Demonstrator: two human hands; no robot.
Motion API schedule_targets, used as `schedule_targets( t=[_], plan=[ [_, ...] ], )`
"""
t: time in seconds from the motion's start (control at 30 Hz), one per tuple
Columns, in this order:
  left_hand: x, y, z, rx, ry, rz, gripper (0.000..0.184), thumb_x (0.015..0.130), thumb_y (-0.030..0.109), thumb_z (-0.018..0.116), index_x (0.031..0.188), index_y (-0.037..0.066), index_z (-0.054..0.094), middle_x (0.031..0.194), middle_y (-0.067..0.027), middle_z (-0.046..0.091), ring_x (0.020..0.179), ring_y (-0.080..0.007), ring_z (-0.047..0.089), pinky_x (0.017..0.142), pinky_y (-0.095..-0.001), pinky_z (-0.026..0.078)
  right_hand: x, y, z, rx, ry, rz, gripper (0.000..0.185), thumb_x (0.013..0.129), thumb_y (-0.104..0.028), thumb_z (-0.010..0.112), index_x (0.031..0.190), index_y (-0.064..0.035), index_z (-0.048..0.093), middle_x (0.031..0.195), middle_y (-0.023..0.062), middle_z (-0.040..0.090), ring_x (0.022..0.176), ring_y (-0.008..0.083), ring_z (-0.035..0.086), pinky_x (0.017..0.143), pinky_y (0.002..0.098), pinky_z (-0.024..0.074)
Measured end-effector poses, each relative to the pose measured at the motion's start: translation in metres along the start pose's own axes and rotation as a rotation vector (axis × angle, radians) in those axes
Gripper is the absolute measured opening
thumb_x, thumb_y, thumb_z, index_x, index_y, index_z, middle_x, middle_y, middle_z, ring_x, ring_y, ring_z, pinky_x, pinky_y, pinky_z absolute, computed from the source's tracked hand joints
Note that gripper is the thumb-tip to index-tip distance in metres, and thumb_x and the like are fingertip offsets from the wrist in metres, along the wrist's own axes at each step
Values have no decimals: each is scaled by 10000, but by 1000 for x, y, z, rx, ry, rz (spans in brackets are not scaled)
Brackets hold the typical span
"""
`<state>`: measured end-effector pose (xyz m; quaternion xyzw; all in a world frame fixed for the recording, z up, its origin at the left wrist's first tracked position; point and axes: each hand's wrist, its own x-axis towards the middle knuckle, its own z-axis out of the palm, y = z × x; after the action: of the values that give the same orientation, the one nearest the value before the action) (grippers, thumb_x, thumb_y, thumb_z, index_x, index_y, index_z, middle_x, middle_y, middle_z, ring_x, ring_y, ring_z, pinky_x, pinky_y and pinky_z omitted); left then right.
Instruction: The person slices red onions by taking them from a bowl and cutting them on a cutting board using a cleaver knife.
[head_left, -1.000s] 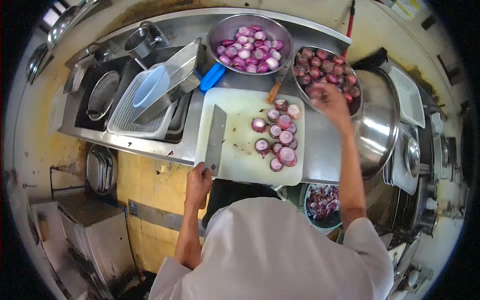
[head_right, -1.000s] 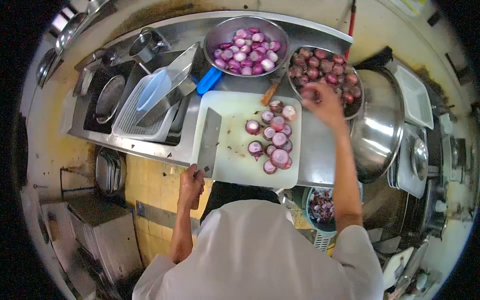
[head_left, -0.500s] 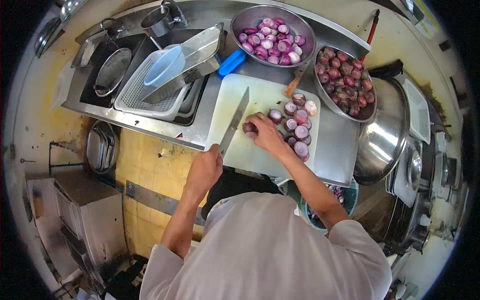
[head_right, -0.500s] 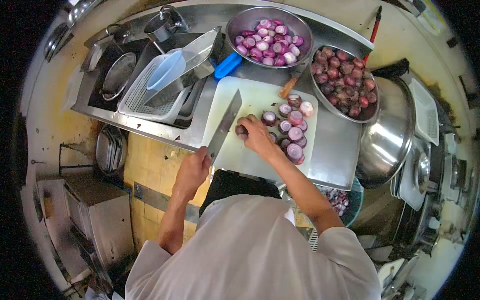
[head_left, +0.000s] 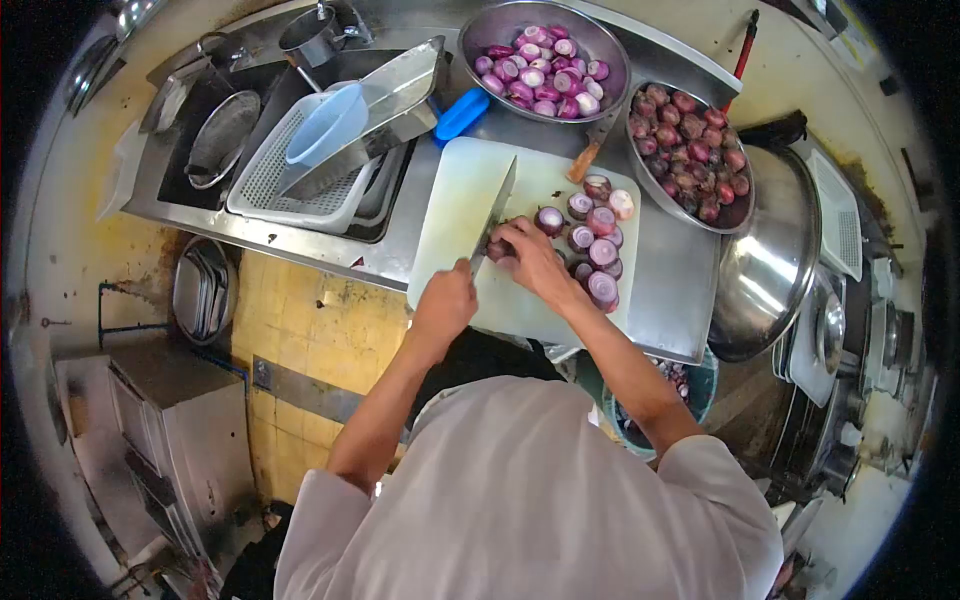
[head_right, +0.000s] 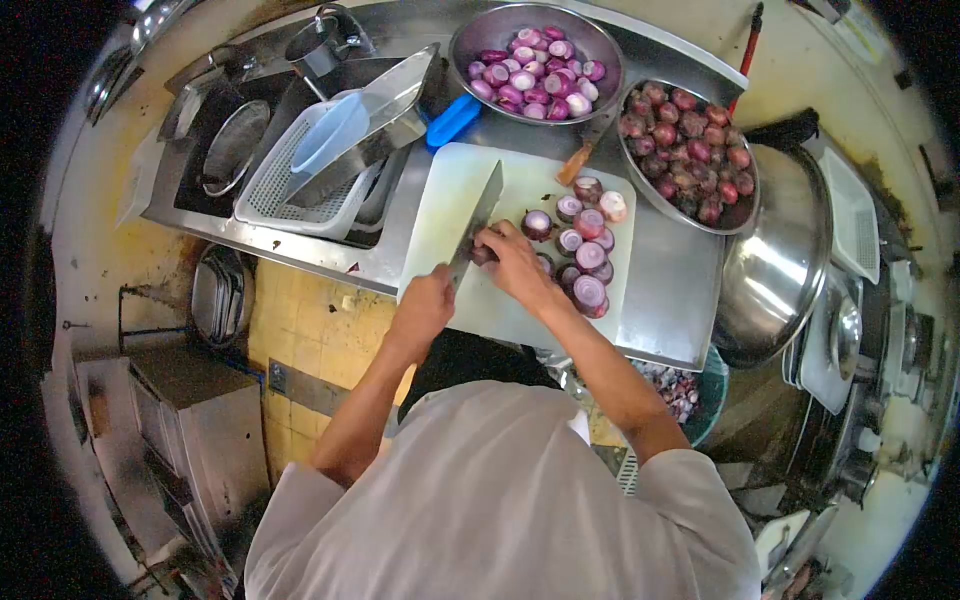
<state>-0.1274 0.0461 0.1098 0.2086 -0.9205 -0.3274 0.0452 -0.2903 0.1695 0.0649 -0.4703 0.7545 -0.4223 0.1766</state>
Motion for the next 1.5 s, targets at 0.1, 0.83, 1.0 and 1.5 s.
schedule_targets(
  t=[0.1, 0.83, 1.0, 1.5],
  plan=[
    [23, -17, 14, -44, 78, -33, 103, 887, 23, 567, 957, -52, 559, 736, -320, 638, 756, -517, 657, 677, -587, 514, -2, -1, -4, -100, -7, -56, 400, 715, 33, 801, 1069, -21, 624, 1104, 167, 620, 1060, 377, 635, 888, 460, 524],
    [-46, 36, -77, 43, -41, -63, 85, 903, 18, 577, 884, -59, 546, 699, -318, 625, 725, -518, 652, 646, -598, 492, 10, -1, -5, -97, 66, 58, 361, 803, 0, 739, 1155, -24, 661, 1113, 192, 622, 1062, 405, 618, 926, 477, 509],
    [-49, 42, -71, 76, -131, -95, 93, 901, 15, 570, 876, -69, 541, 694, -316, 632, 703, -516, 653, 643, -599, 507, 8, -1, -3, -110, 38, 77, 386, 800, 16, 730, 1179, -39, 682, 1120, 198, 610, 1068, 416, 614, 931, 479, 508],
    [4, -37, 1, -158, -39, -173, 130, 947, 84, 581, 963, -44, 564, 799, -332, 651, 816, -520, 660, 703, -578, 501, 10, 6, -19, -25, 225, 23, 405, 720, -112, 764, 1024, -38, 507, 989, 221, 574, 963, 449, 587, 802, 513, 468]
  ],
)
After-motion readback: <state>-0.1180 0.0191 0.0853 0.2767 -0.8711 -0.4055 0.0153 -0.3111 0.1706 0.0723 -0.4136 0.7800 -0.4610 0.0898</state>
